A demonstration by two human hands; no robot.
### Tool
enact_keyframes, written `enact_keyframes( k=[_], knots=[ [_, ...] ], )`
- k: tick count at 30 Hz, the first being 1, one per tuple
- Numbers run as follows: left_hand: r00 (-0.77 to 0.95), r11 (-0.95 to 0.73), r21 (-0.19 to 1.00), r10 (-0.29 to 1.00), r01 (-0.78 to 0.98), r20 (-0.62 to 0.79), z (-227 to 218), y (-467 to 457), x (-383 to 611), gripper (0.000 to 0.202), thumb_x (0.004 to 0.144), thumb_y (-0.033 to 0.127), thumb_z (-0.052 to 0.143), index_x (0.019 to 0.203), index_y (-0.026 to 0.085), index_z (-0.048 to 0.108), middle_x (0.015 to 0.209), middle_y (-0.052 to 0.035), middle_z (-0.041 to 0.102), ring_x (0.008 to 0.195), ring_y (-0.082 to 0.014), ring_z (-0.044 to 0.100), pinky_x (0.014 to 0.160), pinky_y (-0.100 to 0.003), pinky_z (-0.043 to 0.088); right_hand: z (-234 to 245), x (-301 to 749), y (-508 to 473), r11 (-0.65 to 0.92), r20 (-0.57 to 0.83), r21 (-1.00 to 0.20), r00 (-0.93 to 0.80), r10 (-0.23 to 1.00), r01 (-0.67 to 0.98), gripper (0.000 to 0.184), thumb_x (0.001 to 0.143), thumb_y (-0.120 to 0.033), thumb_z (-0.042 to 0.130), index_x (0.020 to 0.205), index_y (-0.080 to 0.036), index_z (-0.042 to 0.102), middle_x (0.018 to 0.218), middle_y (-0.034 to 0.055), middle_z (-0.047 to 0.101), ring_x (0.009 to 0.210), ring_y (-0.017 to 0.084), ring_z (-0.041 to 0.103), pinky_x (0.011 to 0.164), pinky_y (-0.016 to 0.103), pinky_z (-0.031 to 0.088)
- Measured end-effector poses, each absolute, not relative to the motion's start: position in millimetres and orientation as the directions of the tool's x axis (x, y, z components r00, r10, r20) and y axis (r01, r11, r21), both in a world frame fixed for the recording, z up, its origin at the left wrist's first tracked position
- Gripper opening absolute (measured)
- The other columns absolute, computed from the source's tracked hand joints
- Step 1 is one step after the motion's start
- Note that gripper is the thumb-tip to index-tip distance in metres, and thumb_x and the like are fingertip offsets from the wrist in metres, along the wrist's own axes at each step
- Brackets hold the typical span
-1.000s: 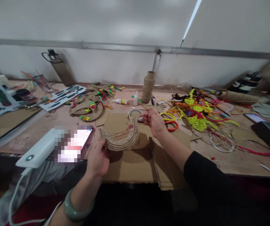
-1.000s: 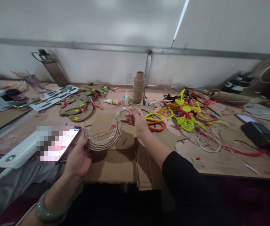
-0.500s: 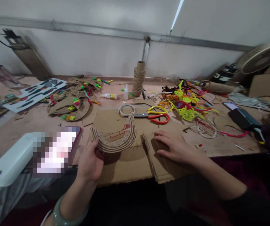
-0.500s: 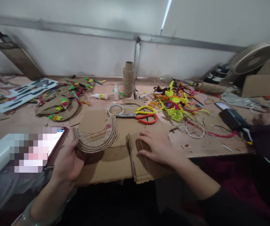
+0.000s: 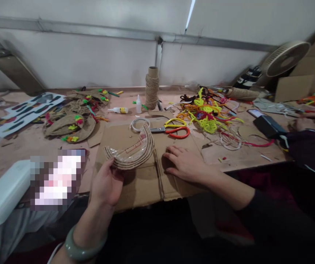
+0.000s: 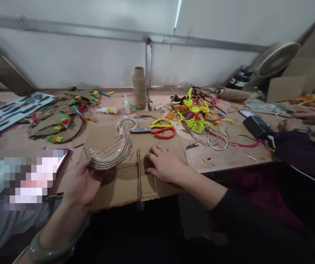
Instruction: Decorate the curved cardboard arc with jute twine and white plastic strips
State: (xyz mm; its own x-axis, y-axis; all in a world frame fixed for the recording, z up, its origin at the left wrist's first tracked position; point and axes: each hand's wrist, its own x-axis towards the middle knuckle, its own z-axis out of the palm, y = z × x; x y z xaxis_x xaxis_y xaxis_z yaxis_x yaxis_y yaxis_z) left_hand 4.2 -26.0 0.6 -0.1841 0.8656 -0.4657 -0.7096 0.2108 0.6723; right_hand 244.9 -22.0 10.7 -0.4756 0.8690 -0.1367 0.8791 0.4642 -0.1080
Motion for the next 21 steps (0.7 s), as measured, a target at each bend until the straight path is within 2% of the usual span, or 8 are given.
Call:
enact_keyframes(
  k=[3, 5, 9, 11, 15, 18, 21],
  knots=[
    [-0.208, 0.184, 0.688, 0.871, -0.702, -0.445, -4, -26, 3, 0.022, 0.081, 0.015, 0.053, 0.095, 0.014, 0.07, 0.088, -0.0043, 0.075, 0.087, -0.0161, 0.069, 0.077, -0.024, 0.056, 15, 246, -18, 0.476, -0.126, -0.187, -0.502, 0.856, 0.859, 0.044, 0.086, -0.043, 0.054, 0.12, -0.016, 0.06, 0.133, 0.0165, 0.054, 0.12, 0.033, 0.052, 0.097, 0.046, 0.043],
    [-0.211, 0.17, 0.696, 0.879, -0.698, -0.427, -7, -26, 2, 0.022, 0.08, 0.016, 0.054, 0.096, 0.014, 0.07, 0.092, -0.004, 0.075, 0.091, -0.0165, 0.069, 0.08, -0.025, 0.056, 19, 258, -12, 0.441, -0.11, -0.246, -0.477, 0.872, 0.863, 0.037, 0.087, -0.038, 0.052, 0.115, -0.017, 0.063, 0.124, 0.0137, 0.061, 0.112, 0.028, 0.058, 0.094, 0.041, 0.045],
    [-0.18, 0.189, 0.702, 0.891, -0.687, -0.416, -9, -28, 2, 0.02, 0.079, 0.017, 0.056, 0.092, 0.015, 0.071, 0.09, -0.0036, 0.075, 0.089, -0.0157, 0.069, 0.077, -0.023, 0.056, 24, 310, -4, 0.13, -0.004, -0.236, -0.135, 0.991, 0.963, 0.032, 0.089, -0.034, 0.044, 0.106, -0.02, 0.067, 0.103, 0.0094, 0.07, 0.091, 0.024, 0.064, 0.077, 0.035, 0.047],
    [-0.182, 0.188, 0.698, 0.889, -0.691, -0.42, -9, -29, 1, 0.018, 0.079, 0.016, 0.056, 0.089, 0.016, 0.071, 0.086, -0.0022, 0.075, 0.084, -0.0138, 0.069, 0.073, -0.021, 0.056, 22, 345, -6, 0.014, 0.01, -0.183, -0.012, 1.0, 0.983, 0.031, 0.089, -0.034, 0.043, 0.099, -0.021, 0.069, 0.094, 0.0079, 0.072, 0.085, 0.023, 0.065, 0.071, 0.032, 0.045],
    [-0.157, 0.207, 0.677, 0.887, -0.706, -0.435, -9, -30, -2, 0.017, 0.08, 0.013, 0.054, 0.083, 0.013, 0.07, 0.081, -0.002, 0.074, 0.077, -0.0118, 0.068, 0.071, -0.019, 0.056, 10, 407, -17, -0.16, -0.01, 0.018, 0.16, 0.987, 0.987, 0.034, 0.09, -0.034, 0.04, 0.102, -0.018, 0.069, 0.096, 0.0104, 0.072, 0.085, 0.024, 0.065, 0.069, 0.032, 0.044],
    [-0.142, 0.228, 0.667, 0.881, -0.709, -0.452, -8, -29, -2, 0.018, 0.08, 0.011, 0.052, 0.077, 0.012, 0.07, 0.076, -0.0029, 0.073, 0.07, -0.0112, 0.068, 0.065, -0.018, 0.056, -2, 433, -20, -0.095, -0.009, 0.08, 0.096, 0.995, 0.992, 0.035, 0.089, -0.024, 0.04, 0.106, -0.014, 0.068, 0.107, 0.0135, 0.069, 0.096, 0.024, 0.063, 0.079, 0.033, 0.045],
    [-0.177, 0.213, 0.685, 0.874, -0.697, -0.452, -6, -29, 1, 0.02, 0.083, 0.011, 0.051, 0.081, 0.013, 0.071, 0.08, -0.0026, 0.074, 0.073, -0.0114, 0.068, 0.065, -0.018, 0.056, -11, 441, -14, -0.028, -0.031, 0.129, 0.032, 0.999, 0.991, 0.031, 0.084, -0.016, 0.044, 0.098, -0.013, 0.072, 0.1, 0.0153, 0.071, 0.096, 0.024, 0.062, 0.084, 0.035, 0.044]
  ],
)
